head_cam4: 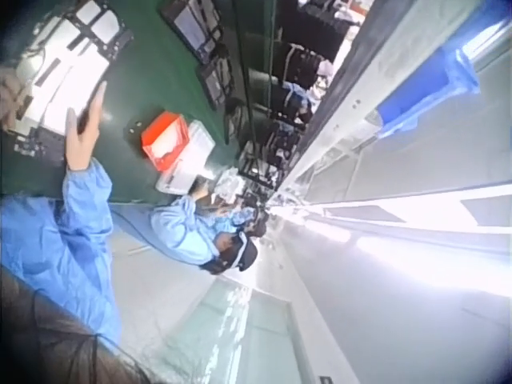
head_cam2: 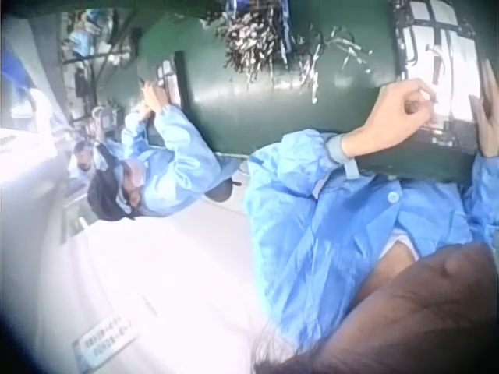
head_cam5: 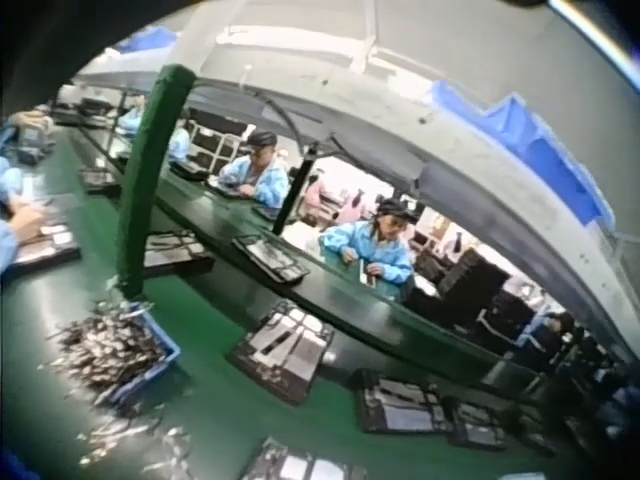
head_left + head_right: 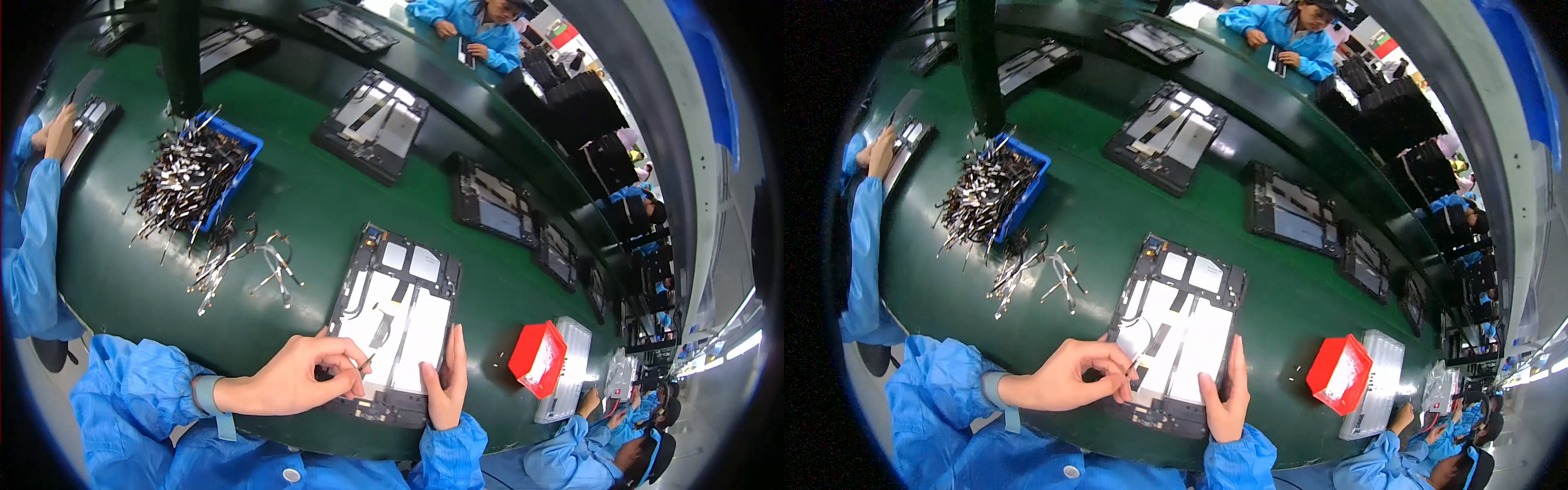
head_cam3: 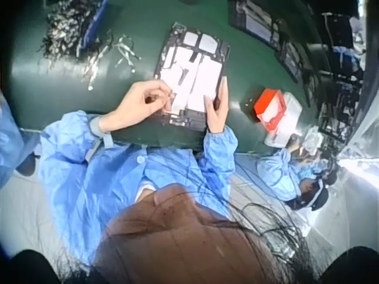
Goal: The person connects ribbon cables and wires to tablet components by hand.
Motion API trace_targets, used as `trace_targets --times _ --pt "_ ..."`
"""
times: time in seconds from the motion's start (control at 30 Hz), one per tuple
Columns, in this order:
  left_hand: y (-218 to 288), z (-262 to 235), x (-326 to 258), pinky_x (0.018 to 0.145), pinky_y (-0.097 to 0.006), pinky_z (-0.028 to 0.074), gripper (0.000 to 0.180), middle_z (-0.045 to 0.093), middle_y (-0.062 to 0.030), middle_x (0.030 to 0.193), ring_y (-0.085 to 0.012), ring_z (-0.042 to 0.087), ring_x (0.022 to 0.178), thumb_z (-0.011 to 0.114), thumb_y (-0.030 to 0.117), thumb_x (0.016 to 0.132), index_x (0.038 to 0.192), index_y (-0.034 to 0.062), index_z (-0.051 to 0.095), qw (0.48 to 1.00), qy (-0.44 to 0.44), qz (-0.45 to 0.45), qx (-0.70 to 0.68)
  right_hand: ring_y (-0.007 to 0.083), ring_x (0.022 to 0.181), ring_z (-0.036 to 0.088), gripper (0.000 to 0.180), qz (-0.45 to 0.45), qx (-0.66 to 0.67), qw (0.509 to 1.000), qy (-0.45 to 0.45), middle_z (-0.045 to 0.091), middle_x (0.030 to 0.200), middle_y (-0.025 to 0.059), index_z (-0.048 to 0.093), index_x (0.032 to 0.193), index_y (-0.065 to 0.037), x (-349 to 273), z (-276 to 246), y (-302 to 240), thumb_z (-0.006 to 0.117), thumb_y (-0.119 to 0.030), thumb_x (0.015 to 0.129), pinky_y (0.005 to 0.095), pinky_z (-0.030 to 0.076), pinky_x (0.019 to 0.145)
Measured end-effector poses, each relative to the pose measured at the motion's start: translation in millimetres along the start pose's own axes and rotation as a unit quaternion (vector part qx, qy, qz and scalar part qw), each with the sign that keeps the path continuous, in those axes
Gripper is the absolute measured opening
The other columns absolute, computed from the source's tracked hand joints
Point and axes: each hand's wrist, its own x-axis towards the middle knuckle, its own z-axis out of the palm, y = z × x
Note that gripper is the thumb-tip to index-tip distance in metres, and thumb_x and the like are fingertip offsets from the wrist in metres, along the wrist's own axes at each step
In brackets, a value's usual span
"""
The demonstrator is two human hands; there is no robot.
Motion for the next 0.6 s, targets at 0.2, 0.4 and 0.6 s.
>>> trace_targets --times 0.2,0.4,0.6 --pt "5.8 5.3 46.1 0.069 -0.026 0.053 0.014 0.069 -0.0084 0.077 -0.0113 0.066 0.073 0.055 0.005 0.089 0.096 -0.0055 0.06 0.998 0.014 0.042 0.043 0.0282 0.138 0.029 0.086 -0.046 0.212 0.974 0.065 0.02 0.154 0.023 0.014 0.15 -0.002 11.1 -36.3 -3.2 0.06 0.008 0.079 0.0359 0.031 0.109" --pt "16.0 -4.7 66.4 0.066 -0.029 0.055 0.02 0.071 -0.009 0.074 -0.0163 0.07 0.066 0.054 0.017 0.091 0.093 0.0002 0.063 0.917 -0.101 -0.103 0.371 0.0302 0.14 0.027 0.084 -0.145 0.138 0.957 0.21 0.022 0.153 0.022 0.015 0.15 0.0 2.1 -89.4 3.5 0.061 0.0 0.08 0.0387 0.018 0.114" --pt "67.1 7.8 104.8 0.061 -0.029 0.054 0.035 0.068 -0.0056 0.063 -0.0144 0.067 0.059 0.055 0.036 0.093 0.1 0.0029 0.063 0.805 -0.175 -0.216 0.523 0.0301 0.139 0.028 0.083 -0.145 0.235 0.925 0.262 0.022 0.153 0.0226 0.015 0.15 0.0 -9.5 -109.4 10.3 0.06 0.002 0.08 0.0387 0.019 0.114"
